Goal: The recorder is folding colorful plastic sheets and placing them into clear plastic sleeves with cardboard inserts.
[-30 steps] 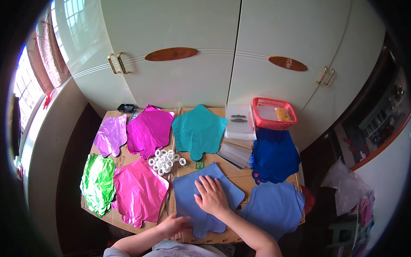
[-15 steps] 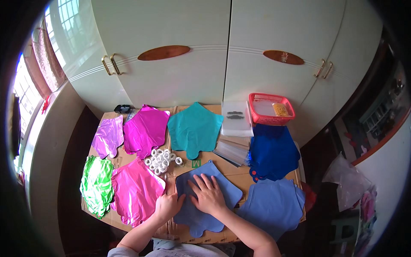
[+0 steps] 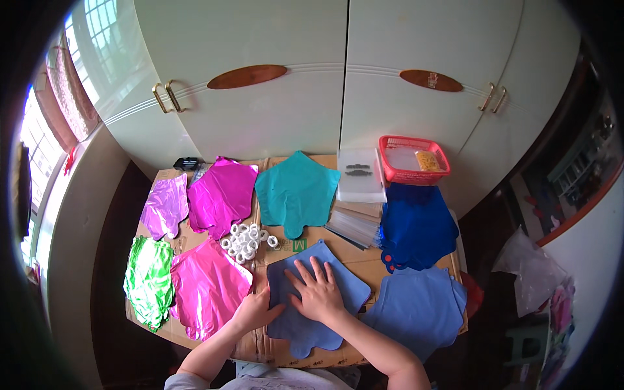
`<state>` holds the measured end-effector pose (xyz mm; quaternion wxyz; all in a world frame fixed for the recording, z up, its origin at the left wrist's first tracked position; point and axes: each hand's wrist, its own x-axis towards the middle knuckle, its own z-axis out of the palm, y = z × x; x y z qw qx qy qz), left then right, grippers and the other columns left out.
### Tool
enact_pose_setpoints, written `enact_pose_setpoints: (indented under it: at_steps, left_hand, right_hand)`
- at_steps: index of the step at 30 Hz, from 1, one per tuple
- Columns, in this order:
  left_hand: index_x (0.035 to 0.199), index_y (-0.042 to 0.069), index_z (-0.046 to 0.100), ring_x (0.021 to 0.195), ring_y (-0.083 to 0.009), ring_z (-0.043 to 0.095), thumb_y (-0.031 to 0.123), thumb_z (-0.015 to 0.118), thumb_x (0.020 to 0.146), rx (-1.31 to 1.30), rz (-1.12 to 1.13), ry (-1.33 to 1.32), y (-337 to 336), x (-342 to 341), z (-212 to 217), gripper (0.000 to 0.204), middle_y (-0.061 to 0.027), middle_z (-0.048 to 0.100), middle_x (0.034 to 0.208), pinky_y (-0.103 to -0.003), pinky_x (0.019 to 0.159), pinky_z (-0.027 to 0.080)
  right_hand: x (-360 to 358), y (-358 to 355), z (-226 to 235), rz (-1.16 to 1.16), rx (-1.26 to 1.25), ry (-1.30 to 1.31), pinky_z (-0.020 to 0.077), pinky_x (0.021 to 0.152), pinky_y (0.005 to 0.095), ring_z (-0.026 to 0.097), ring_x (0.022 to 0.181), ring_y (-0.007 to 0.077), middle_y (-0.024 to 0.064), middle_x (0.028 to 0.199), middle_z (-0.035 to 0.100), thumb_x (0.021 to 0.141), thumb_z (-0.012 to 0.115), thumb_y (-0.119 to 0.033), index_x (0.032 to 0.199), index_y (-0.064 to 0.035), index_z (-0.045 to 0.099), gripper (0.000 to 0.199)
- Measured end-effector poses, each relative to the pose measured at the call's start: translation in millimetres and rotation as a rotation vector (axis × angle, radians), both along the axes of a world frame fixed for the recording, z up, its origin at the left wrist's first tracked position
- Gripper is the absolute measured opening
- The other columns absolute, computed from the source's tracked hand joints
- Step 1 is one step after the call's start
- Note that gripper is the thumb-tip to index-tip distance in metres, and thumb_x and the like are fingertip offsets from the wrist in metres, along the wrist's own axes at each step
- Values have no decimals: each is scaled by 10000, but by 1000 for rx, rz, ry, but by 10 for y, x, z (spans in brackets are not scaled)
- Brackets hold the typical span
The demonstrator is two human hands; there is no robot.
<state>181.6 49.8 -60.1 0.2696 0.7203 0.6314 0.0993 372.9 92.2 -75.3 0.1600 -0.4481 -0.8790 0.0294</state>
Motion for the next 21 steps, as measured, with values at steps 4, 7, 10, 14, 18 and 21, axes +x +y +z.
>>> enact_pose_setpoints:
  at_steps: [4, 7, 10, 14, 18, 21]
  left_hand:
    - [890, 29, 582, 657, -412, 634, 269, 568, 863, 124, -13, -133, 40, 151, 15, 242, -224, 629, 690, -494, 586, 521]
    - [846, 44, 591, 672, -393, 621, 202, 564, 844, 175, -80, -102, 54, 255, 35, 160, -191, 608, 764, -472, 588, 520]
    - [827, 40, 594, 671, -392, 607, 161, 574, 805, 182, -118, -105, 61, 296, 109, 124, -190, 558, 817, -459, 603, 527]
    - [836, 29, 591, 667, -393, 611, 143, 569, 780, 240, -194, -157, 66, 263, 27, 129, -214, 541, 832, -453, 600, 536]
    - [812, 15, 574, 670, -386, 607, 146, 577, 779, 248, -213, -139, 63, 269, -32, 136, -219, 532, 822, -447, 610, 537]
    - [802, 9, 563, 670, -376, 609, 207, 621, 788, 255, -202, -169, 75, 289, 40, 207, -215, 534, 817, -437, 612, 537]
  right_hand:
    - [10, -5, 55, 5, -50, 19, 224, 1088, 550, 303, 1341, 347, 66, 1447, 375, 797, 610, -411, 1300, -211, 535, 546]
    - [25, 11, 7, 10, -55, 19, 216, 1089, 556, 294, 1348, 359, 75, 1445, 380, 783, 616, -377, 1278, -176, 551, 538]
    - [27, 12, -43, 8, -38, 37, 200, 1102, 548, 300, 1351, 349, 87, 1424, 410, 816, 570, -360, 1244, -153, 584, 476]
    - [55, 41, -16, 41, -75, 87, 235, 1088, 540, 336, 1329, 338, 107, 1403, 429, 815, 565, -287, 1192, -87, 596, 427]
    - [114, 104, -192, 30, -92, 357, 301, 1055, 510, 426, 1246, 350, 150, 1304, 497, 823, 554, -189, 986, -5, 600, 250]
    - [132, 115, -203, 7, -114, 546, 336, 1035, 478, 486, 1166, 356, 178, 1185, 548, 845, 554, -184, 859, 18, 575, 204]
